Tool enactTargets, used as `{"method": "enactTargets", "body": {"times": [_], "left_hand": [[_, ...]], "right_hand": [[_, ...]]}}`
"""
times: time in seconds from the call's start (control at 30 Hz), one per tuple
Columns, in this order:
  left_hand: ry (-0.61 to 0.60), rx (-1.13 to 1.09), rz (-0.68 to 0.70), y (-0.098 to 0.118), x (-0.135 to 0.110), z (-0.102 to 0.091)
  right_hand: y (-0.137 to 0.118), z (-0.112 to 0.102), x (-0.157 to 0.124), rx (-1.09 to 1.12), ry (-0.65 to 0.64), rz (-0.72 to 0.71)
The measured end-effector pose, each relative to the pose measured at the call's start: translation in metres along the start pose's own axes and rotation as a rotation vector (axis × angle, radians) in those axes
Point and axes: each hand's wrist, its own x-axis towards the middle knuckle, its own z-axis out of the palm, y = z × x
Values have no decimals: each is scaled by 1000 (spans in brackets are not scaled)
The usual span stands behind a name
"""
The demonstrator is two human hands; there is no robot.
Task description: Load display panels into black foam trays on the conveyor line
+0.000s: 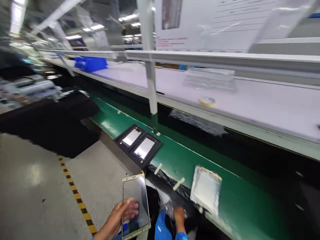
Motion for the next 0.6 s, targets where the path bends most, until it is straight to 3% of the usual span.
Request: {"method": "enactTargets", "body": {"times": [0.1,0.23,0.33,0.4,0.47,0.6], "left_hand": [[-119,65,-19,18,4,20],[-236,98,-43,30,5,53],[-335,94,-76,32,4,79],[-444,49,-80,34,4,95],[-543,5,-74,38,5,107],[-567,35,-60,41,10,112]], "right_hand": [[14,12,-55,272,94,61],[-17,29,-102,604,-81,-135],[-44,22,-124,604,-12,-256],[-64,2,-130,622,94,-314],[-91,-34,-131,625,188,-398],[-172,-149,-124,548,470,-674]]}}
